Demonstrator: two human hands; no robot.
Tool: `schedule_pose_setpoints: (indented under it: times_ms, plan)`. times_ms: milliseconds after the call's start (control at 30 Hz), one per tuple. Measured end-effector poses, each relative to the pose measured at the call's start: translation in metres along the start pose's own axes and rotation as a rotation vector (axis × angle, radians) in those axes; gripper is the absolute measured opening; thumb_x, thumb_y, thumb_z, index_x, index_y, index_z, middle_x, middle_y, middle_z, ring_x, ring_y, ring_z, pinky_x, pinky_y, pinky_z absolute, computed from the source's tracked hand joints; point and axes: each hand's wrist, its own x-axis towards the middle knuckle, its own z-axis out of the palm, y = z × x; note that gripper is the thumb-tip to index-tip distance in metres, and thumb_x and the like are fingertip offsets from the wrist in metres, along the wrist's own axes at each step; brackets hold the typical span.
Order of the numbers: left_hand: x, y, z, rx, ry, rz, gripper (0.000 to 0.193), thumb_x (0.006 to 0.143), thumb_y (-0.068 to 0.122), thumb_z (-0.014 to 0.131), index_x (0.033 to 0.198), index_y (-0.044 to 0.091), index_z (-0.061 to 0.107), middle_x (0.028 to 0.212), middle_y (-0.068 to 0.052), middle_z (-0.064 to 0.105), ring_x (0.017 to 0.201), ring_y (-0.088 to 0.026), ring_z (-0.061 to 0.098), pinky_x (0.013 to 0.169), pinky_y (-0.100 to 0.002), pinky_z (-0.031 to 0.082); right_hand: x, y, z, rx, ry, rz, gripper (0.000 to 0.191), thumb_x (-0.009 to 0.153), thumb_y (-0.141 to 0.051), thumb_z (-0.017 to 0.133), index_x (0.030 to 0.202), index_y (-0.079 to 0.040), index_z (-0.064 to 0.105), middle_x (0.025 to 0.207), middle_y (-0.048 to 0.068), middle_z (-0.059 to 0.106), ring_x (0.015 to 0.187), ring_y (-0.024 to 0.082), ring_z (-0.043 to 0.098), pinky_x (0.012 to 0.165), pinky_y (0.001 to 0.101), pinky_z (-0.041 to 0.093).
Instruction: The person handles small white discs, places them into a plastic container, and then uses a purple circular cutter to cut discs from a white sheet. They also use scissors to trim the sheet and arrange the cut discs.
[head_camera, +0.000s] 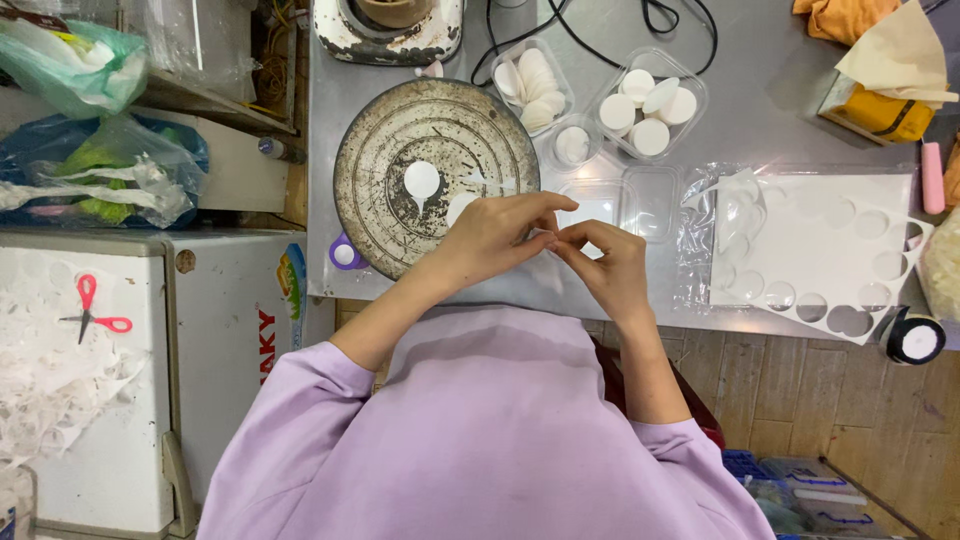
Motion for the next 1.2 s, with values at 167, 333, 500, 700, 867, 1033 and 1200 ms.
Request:
schedule_pose_setpoints:
  times_ms: [167, 333, 500, 700, 867, 1033, 1200]
  plan:
    - [0.010, -0.017, 0.017, 0.160, 0.224, 0.228, 0.025, 0.095, 0.009, 0.074, 0.117, 0.008, 0.063, 0.096, -0.006, 0.073, 0.087, -0.022, 0.074, 0.076, -0.035, 0.058, 0.011, 0.011, -0.001, 0.093, 0.026, 0.103, 0.013, 0.087, -0.008, 0.081, 0.097, -0.001, 0.077, 0.085, 0.006, 0.076, 0.077, 0.010, 0.069, 0.068, 0.0249, 0.054]
    - [0.015, -0.022, 0.016, -0.052, 0.323, 0.043, 0.021, 0.098, 0.012, 0.073, 0.116, 0.008, 0.063, 0.096, -0.006, 0.077, 0.087, -0.018, 0.078, 0.072, -0.029, 0.062, 0.018, 0.028, 0.007, 0.106, 0.093, 0.038, 0.007, 0.092, -0.004, 0.079, 0.096, 0.001, 0.075, 0.088, 0.007, 0.075, 0.079, 0.011, 0.069, 0.072, 0.0249, 0.053]
    - [0.025, -0.029, 0.006, -0.043, 0.388, -0.002, 0.015, 0.095, 0.011, 0.073, 0.110, 0.007, 0.072, 0.100, -0.011, 0.078, 0.083, -0.018, 0.077, 0.071, -0.028, 0.062, 0.036, 0.054, 0.028, 0.480, 0.171, 0.127, 0.010, 0.097, -0.003, 0.075, 0.101, 0.003, 0.070, 0.091, 0.008, 0.073, 0.080, 0.013, 0.069, 0.075, 0.0261, 0.056]
    - [0.079, -0.085, 0.002, -0.131, 0.327, -0.131, 0.019, 0.091, 0.010, 0.075, 0.109, 0.007, 0.077, 0.094, -0.010, 0.081, 0.082, -0.016, 0.080, 0.076, -0.029, 0.065, 0.056, 0.075, 0.033, 0.621, 0.223, 0.128, 0.018, 0.100, -0.009, 0.068, 0.113, 0.004, 0.068, 0.098, 0.010, 0.075, 0.087, 0.017, 0.073, 0.084, 0.0294, 0.059]
    - [0.162, -0.167, -0.033, 0.463, 0.439, -0.379, 0.028, 0.080, 0.001, 0.069, 0.106, 0.008, 0.074, 0.088, -0.016, 0.078, 0.080, -0.032, 0.076, 0.071, -0.043, 0.062, 0.037, 0.089, 0.017, 0.541, 0.253, 0.165, 0.022, 0.106, -0.015, 0.063, 0.114, 0.005, 0.068, 0.100, 0.012, 0.074, 0.091, 0.018, 0.073, 0.087, 0.0310, 0.059]
    - [0.189, -0.201, -0.019, 0.742, 0.487, -0.494, 0.014, 0.070, 0.001, 0.070, 0.082, 0.007, 0.075, 0.084, -0.020, 0.074, 0.082, -0.042, 0.073, 0.068, -0.052, 0.059, 0.001, 0.111, -0.007, 0.381, 0.339, 0.265, 0.023, 0.108, -0.017, 0.060, 0.111, 0.005, 0.068, 0.095, 0.012, 0.075, 0.086, 0.018, 0.073, 0.082, 0.0292, 0.057]
    - [0.196, -0.205, -0.005, 0.764, 0.494, -0.501, 0.011, 0.064, 0.002, 0.072, 0.074, 0.007, 0.074, 0.082, -0.022, 0.073, 0.081, -0.042, 0.073, 0.066, -0.049, 0.060, -0.023, 0.125, -0.020, 0.374, 0.417, 0.274, 0.023, 0.109, -0.016, 0.059, 0.112, 0.005, 0.068, 0.094, 0.012, 0.074, 0.085, 0.017, 0.072, 0.083, 0.0290, 0.057]
